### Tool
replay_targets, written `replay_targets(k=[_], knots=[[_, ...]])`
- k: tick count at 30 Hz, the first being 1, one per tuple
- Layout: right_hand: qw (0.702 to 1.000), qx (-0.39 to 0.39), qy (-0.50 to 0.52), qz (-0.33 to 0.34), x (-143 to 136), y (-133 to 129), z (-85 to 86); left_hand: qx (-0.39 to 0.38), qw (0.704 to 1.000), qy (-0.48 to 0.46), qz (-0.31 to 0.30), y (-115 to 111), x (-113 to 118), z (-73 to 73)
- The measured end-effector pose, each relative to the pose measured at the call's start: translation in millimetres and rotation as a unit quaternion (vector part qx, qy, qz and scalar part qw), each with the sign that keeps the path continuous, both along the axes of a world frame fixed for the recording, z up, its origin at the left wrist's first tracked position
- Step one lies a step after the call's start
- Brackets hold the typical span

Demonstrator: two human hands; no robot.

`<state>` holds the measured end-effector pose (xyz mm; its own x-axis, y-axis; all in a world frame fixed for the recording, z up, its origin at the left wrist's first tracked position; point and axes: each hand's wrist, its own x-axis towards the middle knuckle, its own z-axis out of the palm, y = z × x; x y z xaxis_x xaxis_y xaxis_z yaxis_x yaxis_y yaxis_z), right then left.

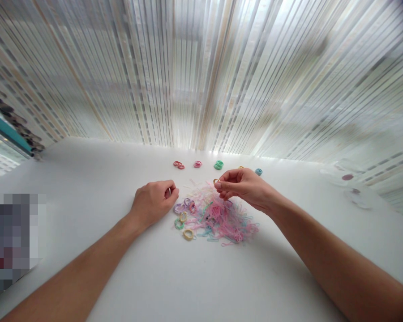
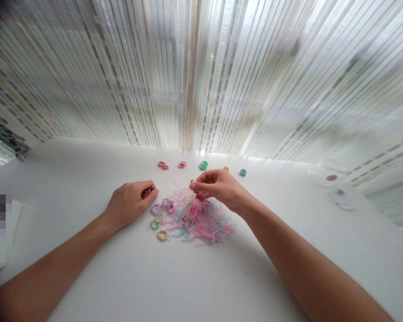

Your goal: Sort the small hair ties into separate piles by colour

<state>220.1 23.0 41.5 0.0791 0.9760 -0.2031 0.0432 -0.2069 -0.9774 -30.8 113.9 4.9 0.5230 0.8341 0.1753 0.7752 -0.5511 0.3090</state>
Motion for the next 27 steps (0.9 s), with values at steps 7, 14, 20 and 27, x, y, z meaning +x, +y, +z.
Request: replay_targets(k=[7, 14, 20, 27], knots=[[0.98, 0.084, -0.148, -0.1, 27, 3, 5.3, -0.017, 1.0, 0.0, 0.002, -1, 1, 2.4], [0.944, 0.153, -0.22, -0.194, 69, 0, 22.4, -0.011, 1.0, 0.005, 0.003, 0, 0, 1.7], [0.929, 0.135, -0.27, -0.214, 89, 8, 7.6, -0.007, 1.0, 0.014, 0.006, 2, 1, 1.8], [0.867, 0.125, -0.434, -0.21, 92, 12, -8.4, -0.009, 1.0, 0.015, 0.004, 2, 0, 1.9]])
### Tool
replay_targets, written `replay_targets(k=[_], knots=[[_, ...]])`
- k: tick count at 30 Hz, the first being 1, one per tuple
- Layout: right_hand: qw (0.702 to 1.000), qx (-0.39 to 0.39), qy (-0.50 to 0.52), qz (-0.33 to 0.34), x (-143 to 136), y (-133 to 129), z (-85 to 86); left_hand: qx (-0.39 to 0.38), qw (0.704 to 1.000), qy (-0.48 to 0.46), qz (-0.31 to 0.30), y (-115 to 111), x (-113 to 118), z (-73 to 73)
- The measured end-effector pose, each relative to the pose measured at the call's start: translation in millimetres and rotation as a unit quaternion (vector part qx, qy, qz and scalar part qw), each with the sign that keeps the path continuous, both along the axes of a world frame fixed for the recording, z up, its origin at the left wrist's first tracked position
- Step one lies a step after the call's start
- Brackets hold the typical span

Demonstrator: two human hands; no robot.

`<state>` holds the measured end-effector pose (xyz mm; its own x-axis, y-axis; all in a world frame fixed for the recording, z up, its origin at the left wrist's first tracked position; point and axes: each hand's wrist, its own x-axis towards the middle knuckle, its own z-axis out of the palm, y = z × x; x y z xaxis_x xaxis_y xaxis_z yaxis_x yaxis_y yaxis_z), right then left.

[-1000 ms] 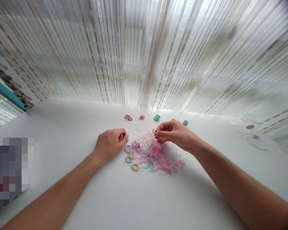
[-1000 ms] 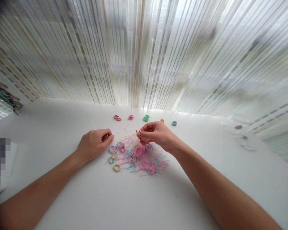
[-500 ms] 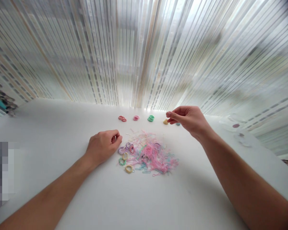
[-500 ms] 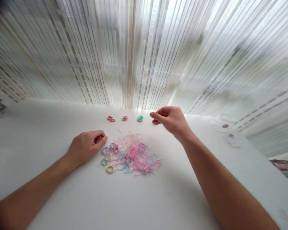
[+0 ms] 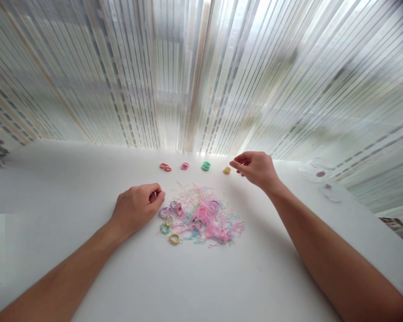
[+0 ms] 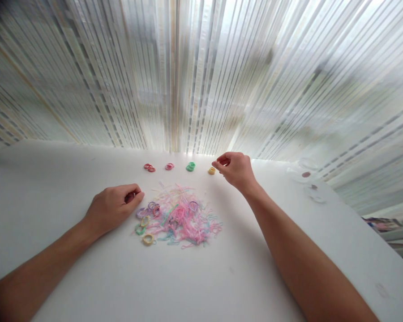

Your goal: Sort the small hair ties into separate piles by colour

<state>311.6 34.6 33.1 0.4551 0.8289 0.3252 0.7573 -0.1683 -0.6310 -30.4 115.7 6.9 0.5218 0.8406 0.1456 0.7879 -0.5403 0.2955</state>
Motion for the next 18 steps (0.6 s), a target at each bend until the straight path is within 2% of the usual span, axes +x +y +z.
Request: replay_targets(k=[6, 12, 18], knots=[[0.996, 0.002, -0.091, 0.016, 1, 4, -16.4, 0.005, 1.0, 0.001, 0.003, 0, 0, -1.4], [0.996, -0.003, -0.086, 0.028, 2, 6, -28.6, 0.0, 1.0, -0.001, 0.0, 0, 0, -1.3], [0.996, -0.007, -0.082, 0.027, 3, 8, -33.0, -0.005, 1.0, -0.003, 0.005, 0, 0, 0.0]])
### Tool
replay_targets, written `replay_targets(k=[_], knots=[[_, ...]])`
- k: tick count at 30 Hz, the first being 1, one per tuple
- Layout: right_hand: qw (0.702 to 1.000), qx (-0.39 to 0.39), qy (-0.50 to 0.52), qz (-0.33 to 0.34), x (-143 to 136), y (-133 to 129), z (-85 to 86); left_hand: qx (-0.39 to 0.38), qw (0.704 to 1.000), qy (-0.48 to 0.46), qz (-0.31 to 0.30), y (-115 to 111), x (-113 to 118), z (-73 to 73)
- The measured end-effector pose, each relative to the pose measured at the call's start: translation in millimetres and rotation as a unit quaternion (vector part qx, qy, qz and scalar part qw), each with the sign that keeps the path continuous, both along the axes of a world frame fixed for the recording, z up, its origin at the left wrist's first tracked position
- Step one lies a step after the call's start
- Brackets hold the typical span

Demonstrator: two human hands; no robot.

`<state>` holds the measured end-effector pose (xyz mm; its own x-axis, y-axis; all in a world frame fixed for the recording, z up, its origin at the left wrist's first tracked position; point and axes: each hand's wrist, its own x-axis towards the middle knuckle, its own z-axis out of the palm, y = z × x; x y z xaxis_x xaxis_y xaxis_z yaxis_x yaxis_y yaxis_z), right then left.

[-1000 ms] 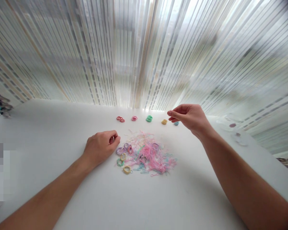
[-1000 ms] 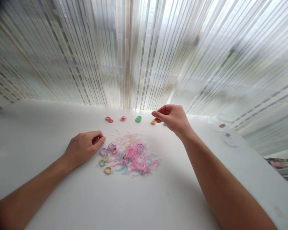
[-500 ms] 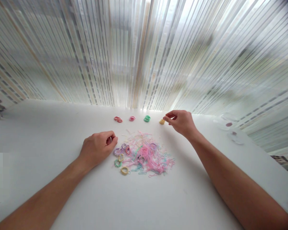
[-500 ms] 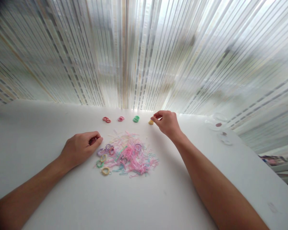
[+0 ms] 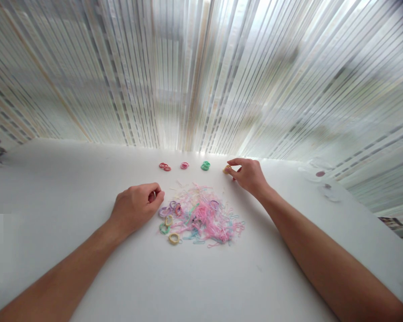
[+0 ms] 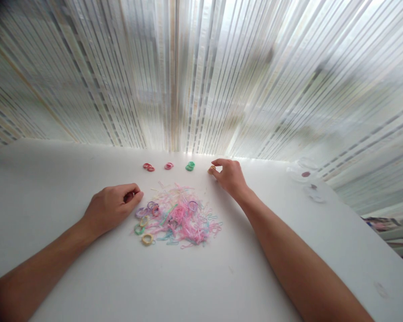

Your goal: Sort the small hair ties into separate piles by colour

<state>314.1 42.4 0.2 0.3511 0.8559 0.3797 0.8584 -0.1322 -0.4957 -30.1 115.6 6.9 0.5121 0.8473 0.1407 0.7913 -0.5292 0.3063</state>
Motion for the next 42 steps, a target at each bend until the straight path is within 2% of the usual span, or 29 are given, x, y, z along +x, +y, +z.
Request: replay_targets(k=[9, 13, 18, 24, 32, 42], knots=[[1.0, -0.001, 0.014, -0.003, 3, -5, 11.5, -0.004, 1.0, 0.0, 0.001, -1, 1, 0.5], [1.0, 0.004, -0.001, -0.005, -4, -6, 17.7, -0.006, 1.0, 0.0, 0.004, -1, 0, 1.3], [0.998, 0.049, -0.024, 0.027, -37, -8, 24.5, -0.009, 1.0, -0.011, -0.001, -3, 0, 1.2], [0.988, 0.036, -0.037, 0.145, -80, -16, 29.8, -0.003, 1.0, -0.022, -0.007, -2, 0, -2.1], [0.989, 0.035, -0.041, 0.137, -72, -15, 26.6, 0.004, 1.0, -0.024, -0.008, -2, -1, -3.1], [0.99, 0.022, -0.037, 0.136, -75, -19, 35.8, 0.0, 1.0, -0.022, -0.01, -1, 0, -1.6]])
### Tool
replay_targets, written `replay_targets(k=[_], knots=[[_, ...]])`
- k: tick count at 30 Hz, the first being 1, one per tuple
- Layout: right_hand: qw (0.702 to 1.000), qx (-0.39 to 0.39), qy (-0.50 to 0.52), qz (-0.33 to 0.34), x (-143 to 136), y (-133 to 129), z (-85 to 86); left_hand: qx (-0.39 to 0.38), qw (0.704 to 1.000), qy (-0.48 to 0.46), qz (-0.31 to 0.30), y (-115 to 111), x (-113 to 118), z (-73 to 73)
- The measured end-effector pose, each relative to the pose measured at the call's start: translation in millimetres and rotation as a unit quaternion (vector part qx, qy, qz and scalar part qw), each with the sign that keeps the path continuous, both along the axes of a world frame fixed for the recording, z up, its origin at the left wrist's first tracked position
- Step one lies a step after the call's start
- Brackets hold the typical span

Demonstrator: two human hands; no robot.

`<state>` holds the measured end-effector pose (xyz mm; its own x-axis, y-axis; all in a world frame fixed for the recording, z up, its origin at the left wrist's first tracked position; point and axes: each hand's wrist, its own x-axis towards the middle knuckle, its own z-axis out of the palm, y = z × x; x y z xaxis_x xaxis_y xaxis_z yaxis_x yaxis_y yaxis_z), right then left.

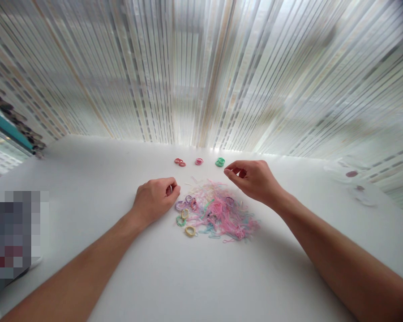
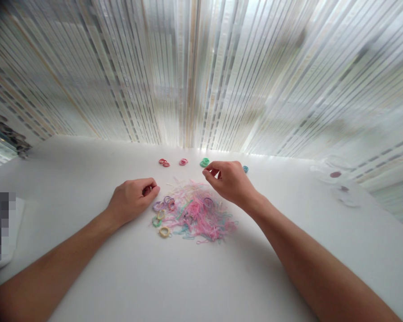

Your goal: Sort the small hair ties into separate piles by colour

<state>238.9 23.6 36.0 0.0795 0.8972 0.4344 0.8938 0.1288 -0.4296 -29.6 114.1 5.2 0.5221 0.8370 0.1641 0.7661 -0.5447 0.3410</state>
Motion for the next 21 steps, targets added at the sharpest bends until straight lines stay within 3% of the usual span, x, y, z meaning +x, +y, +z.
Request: replay_targets(k=[13, 17, 21], knots=[[0.998, -0.012, 0.053, 0.012, -26, -37, 35.6, 0.013, 1.0, -0.009, -0.003, 0, -1, -3.3], [0.999, -0.027, 0.043, 0.018, -34, -54, 32.5, 0.02, 1.0, -0.008, -0.009, 0, -1, -4.2], [0.999, -0.013, 0.051, -0.008, -29, -72, 12.0, 0.025, 1.0, 0.0, -0.011, 0, -2, -4.1]])
